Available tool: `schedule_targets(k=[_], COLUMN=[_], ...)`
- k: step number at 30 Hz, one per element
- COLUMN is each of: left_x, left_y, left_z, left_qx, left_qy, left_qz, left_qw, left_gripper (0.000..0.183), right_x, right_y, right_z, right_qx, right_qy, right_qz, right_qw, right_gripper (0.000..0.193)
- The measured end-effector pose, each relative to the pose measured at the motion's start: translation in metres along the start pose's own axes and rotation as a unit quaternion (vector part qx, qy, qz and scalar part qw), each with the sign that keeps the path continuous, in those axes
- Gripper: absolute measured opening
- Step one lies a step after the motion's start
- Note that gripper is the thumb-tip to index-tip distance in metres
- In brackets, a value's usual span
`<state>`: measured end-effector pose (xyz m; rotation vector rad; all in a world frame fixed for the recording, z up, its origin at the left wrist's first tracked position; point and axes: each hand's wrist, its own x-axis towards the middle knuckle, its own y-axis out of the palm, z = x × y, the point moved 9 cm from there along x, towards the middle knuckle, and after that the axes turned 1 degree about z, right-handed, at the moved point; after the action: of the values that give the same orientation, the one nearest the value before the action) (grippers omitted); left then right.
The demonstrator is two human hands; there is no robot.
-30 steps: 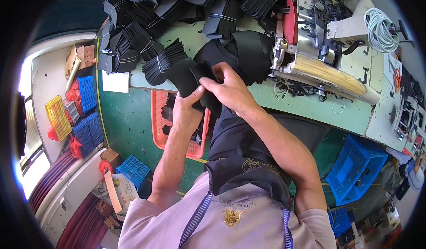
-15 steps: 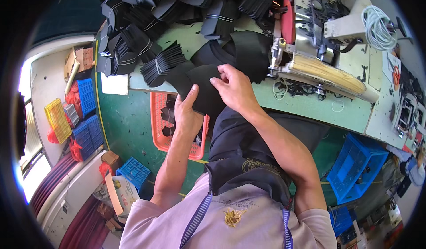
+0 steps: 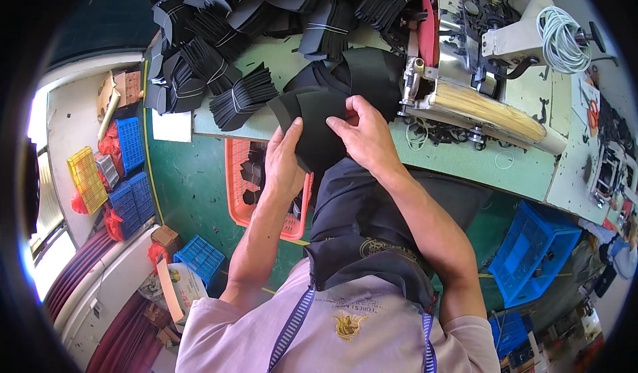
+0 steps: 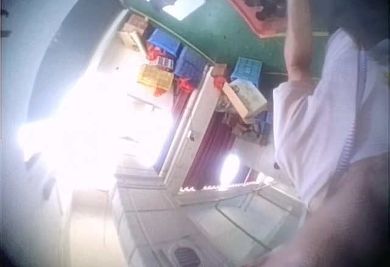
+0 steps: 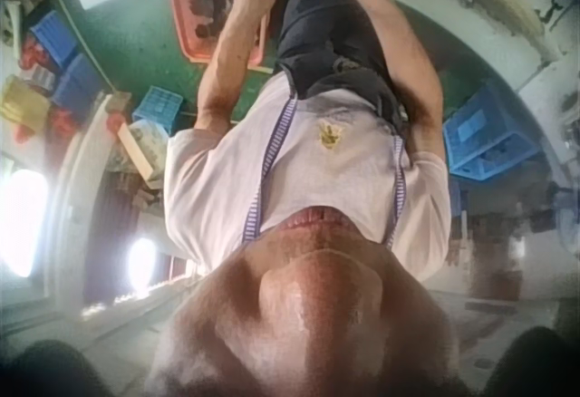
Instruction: The recorder is skiving or trimming the edges of black leather shoe components using an industrial machine.
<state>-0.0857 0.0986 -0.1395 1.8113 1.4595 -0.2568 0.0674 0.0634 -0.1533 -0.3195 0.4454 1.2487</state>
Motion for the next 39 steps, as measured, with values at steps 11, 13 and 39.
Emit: schedule_targets(k=[11,13,39], left_x=[0.005,0.004,0.079], left_y=[-0.036,-0.040,-0.028], left_z=[-0.017,-0.035,0.002], left_qx=[0.128,0.357,0.576], left_qy=[0.094,0.145,0.216], left_qz=[-0.073,-0.123,-0.101], left_qw=[0.985,0.914,0.782], left_gripper=[0.045,0.041,0.067], right_x=[0.007,-0.017,0.042], right_y=[-0.047,-0.027,0.017], right_z=[0.069,0.111,0.025], right_qx=[-0.275,-0.433,-0.435], right_qy=[-0.105,-0.334,-0.121], right_qz=[-0.174,-0.294,-0.073], right_qw=[0.940,0.784,0.890], right_gripper=[0.029,0.051,0.038])
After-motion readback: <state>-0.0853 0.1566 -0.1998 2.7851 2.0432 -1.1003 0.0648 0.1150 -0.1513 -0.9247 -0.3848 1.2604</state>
